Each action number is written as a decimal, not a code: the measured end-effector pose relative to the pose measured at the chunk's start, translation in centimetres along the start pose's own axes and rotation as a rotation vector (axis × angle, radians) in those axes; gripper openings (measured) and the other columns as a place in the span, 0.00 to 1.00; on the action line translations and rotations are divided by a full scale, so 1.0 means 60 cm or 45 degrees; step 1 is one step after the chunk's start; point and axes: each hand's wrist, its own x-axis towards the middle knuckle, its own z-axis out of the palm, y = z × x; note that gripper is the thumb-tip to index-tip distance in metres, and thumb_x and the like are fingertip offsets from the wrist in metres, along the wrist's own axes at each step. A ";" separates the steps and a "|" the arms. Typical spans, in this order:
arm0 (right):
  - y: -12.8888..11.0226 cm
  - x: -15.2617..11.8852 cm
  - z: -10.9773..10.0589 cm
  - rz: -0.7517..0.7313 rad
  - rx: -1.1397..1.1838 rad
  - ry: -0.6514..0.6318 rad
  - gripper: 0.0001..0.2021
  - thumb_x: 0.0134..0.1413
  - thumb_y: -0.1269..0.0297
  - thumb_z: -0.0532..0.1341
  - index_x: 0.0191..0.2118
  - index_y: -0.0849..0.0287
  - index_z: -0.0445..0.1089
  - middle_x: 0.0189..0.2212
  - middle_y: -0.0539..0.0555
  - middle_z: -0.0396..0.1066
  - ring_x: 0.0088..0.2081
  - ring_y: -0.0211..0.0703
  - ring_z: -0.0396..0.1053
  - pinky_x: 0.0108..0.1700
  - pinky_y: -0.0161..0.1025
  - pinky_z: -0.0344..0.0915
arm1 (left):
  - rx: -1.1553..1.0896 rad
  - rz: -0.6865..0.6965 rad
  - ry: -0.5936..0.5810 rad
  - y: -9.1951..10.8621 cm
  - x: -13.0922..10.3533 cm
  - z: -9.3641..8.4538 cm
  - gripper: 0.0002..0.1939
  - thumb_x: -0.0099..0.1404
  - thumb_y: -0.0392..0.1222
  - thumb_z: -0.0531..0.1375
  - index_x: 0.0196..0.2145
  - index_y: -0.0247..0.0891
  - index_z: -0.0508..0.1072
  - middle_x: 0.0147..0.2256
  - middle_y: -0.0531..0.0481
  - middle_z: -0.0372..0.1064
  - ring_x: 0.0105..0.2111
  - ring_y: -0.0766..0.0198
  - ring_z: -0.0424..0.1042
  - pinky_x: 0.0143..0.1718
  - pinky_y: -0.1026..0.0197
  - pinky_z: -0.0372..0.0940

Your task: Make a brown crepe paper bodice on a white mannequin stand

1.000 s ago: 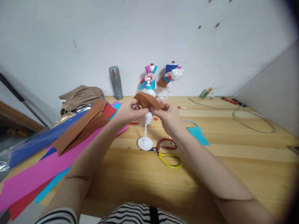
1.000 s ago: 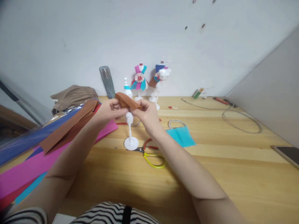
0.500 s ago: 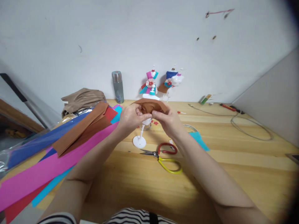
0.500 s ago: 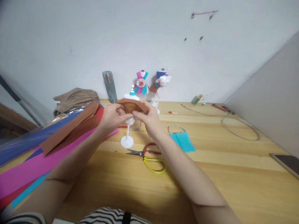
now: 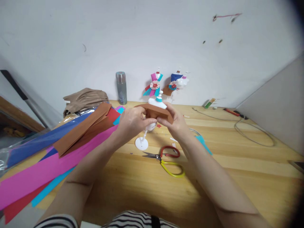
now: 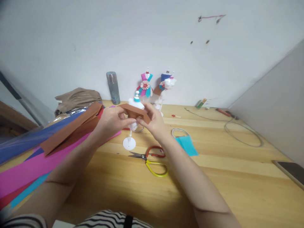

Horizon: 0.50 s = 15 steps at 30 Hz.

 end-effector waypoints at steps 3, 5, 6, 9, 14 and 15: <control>0.004 -0.001 -0.006 0.007 0.033 -0.043 0.23 0.44 0.59 0.75 0.49 0.48 0.75 0.46 0.51 0.77 0.50 0.52 0.73 0.56 0.51 0.68 | -0.120 -0.031 -0.031 -0.005 0.004 0.007 0.17 0.54 0.44 0.70 0.18 0.37 0.68 0.18 0.57 0.60 0.21 0.70 0.56 0.25 0.63 0.49; 0.010 0.001 -0.007 0.030 0.058 -0.067 0.21 0.46 0.58 0.74 0.49 0.47 0.76 0.46 0.50 0.78 0.49 0.52 0.74 0.57 0.52 0.68 | -0.210 -0.065 -0.087 -0.009 0.006 0.005 0.15 0.54 0.44 0.70 0.19 0.37 0.70 0.18 0.57 0.61 0.21 0.70 0.57 0.24 0.63 0.49; 0.013 0.002 -0.007 0.036 0.073 -0.073 0.21 0.47 0.58 0.74 0.49 0.47 0.76 0.46 0.50 0.78 0.49 0.52 0.75 0.57 0.53 0.69 | -0.251 -0.072 -0.124 -0.011 0.007 0.002 0.13 0.55 0.44 0.69 0.20 0.37 0.71 0.18 0.57 0.61 0.21 0.70 0.57 0.24 0.63 0.49; 0.018 0.007 -0.006 0.028 0.108 -0.043 0.22 0.46 0.57 0.74 0.50 0.48 0.76 0.48 0.50 0.79 0.51 0.53 0.75 0.59 0.55 0.68 | -0.281 -0.059 -0.151 -0.015 0.008 -0.014 0.10 0.57 0.45 0.67 0.23 0.37 0.75 0.17 0.58 0.59 0.20 0.70 0.56 0.23 0.63 0.48; 0.017 0.011 -0.008 -0.001 0.171 -0.045 0.20 0.45 0.59 0.73 0.47 0.47 0.77 0.45 0.49 0.80 0.49 0.53 0.75 0.58 0.54 0.68 | 0.000 0.072 0.248 -0.018 0.011 -0.034 0.09 0.55 0.41 0.70 0.28 0.38 0.72 0.24 0.57 0.66 0.26 0.68 0.63 0.29 0.63 0.57; 0.017 0.011 -0.009 -0.002 0.178 -0.063 0.19 0.46 0.59 0.73 0.47 0.47 0.78 0.44 0.48 0.80 0.49 0.53 0.76 0.57 0.53 0.69 | 0.036 0.148 0.270 -0.019 0.012 -0.034 0.10 0.54 0.39 0.70 0.32 0.38 0.73 0.29 0.54 0.70 0.29 0.66 0.66 0.32 0.63 0.61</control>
